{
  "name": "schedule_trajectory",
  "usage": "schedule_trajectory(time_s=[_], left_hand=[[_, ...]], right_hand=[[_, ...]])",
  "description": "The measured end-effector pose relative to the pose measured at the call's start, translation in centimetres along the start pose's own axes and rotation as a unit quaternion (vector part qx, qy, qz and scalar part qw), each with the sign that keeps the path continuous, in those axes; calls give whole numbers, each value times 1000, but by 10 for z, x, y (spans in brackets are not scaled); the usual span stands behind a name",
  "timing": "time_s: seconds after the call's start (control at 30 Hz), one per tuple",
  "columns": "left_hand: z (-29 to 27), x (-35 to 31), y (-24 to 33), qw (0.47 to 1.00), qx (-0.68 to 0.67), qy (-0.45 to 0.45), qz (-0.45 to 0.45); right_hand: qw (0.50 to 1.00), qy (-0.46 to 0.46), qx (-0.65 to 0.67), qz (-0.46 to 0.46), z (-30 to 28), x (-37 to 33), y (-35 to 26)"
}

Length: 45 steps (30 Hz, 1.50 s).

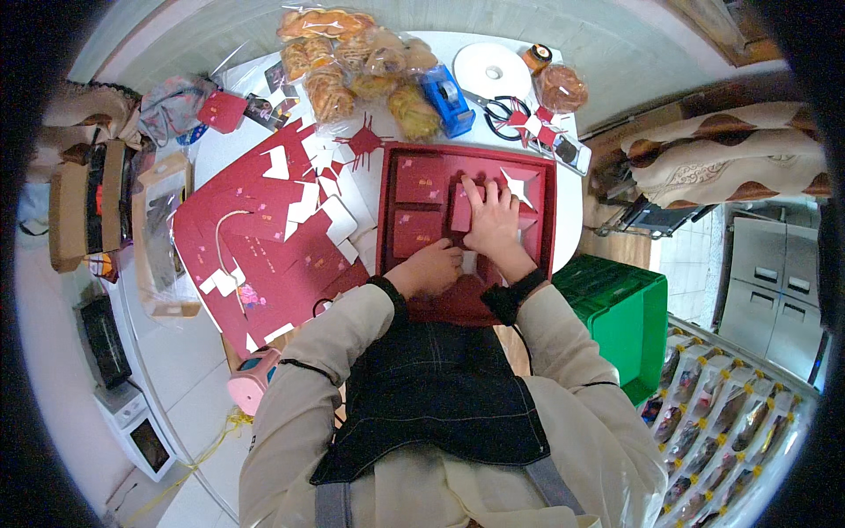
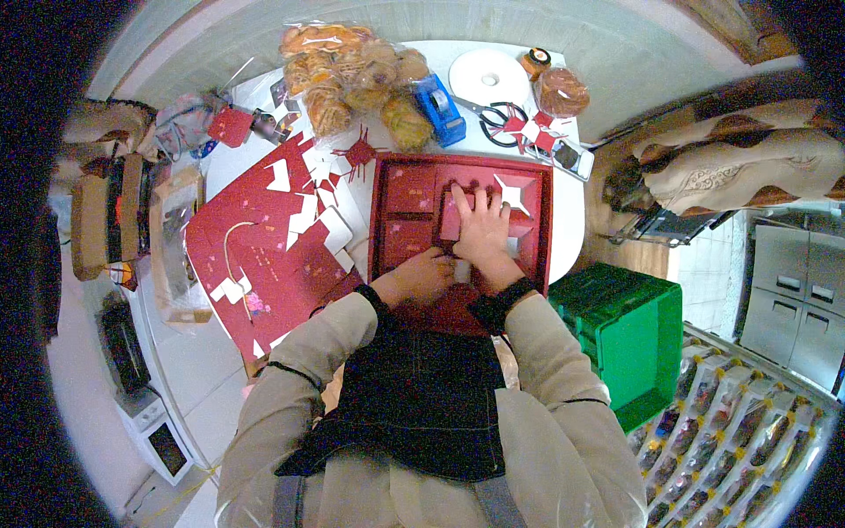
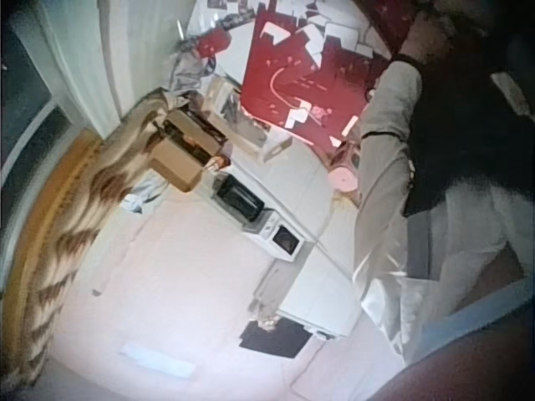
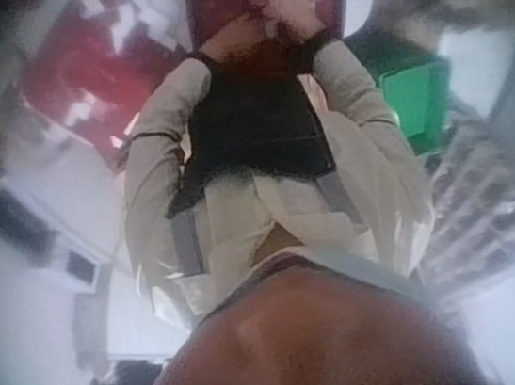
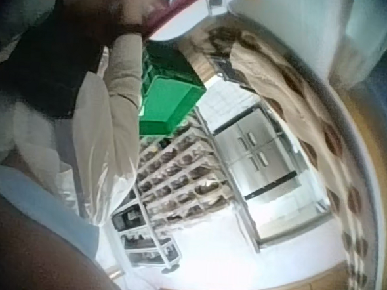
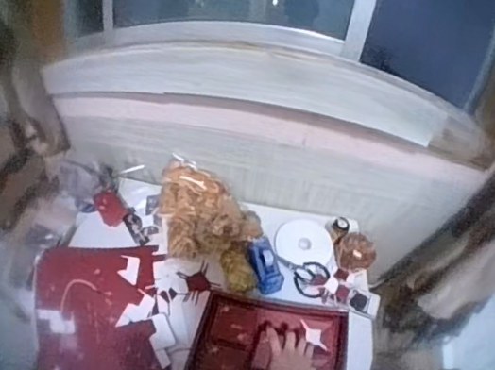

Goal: The person folds flat red paper pieces into small rectangular boxes and places them into a red tray with molded compartments. The person repeats this process for several pieces, arranging the finished boxes neatly in the tray.

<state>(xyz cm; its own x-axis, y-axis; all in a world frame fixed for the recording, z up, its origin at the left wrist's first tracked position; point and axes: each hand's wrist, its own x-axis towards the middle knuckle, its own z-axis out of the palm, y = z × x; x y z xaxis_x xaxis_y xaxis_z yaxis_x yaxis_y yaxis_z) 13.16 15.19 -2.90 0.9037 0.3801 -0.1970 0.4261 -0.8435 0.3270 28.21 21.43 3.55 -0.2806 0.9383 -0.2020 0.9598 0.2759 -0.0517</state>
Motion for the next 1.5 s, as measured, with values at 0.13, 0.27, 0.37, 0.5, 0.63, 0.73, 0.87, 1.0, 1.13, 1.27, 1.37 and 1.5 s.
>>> schedule_trajectory(time_s=[0.13,0.27,0.37,0.5,0.63,0.73,0.87,1.0,1.13,1.27,1.37,1.5], left_hand=[[-5,0,0,1000,-13,-8,1],[7,-3,6,998,-4,57,3],[7,-3,4,998,-16,61,1],[3,-6,6,997,-20,73,-4],[6,-7,7,994,-31,107,-3],[1,-7,6,995,-38,96,-9],[-9,-4,4,999,-44,16,-13],[-4,-8,0,990,-54,127,-39],[-30,-4,-23,963,12,207,-170],[-39,5,-59,975,57,154,-152],[-41,-1,-69,984,-11,152,-97],[-27,-4,-80,991,2,93,-100]], right_hand=[[995,-62,15,-82,-1,10,16],[993,-71,25,-90,-3,3,12],[998,-10,46,-42,1,5,4],[999,3,32,-43,6,4,1],[997,-30,-23,-61,2,1,-2],[996,-42,-16,-70,-3,4,-1],[994,-31,64,-88,-1,8,12],[957,165,225,-75,-18,-15,55],[828,232,501,96,-6,-54,93],[790,223,555,134,2,-73,103],[810,226,524,131,-3,-80,93],[802,246,529,126,2,-80,87]])
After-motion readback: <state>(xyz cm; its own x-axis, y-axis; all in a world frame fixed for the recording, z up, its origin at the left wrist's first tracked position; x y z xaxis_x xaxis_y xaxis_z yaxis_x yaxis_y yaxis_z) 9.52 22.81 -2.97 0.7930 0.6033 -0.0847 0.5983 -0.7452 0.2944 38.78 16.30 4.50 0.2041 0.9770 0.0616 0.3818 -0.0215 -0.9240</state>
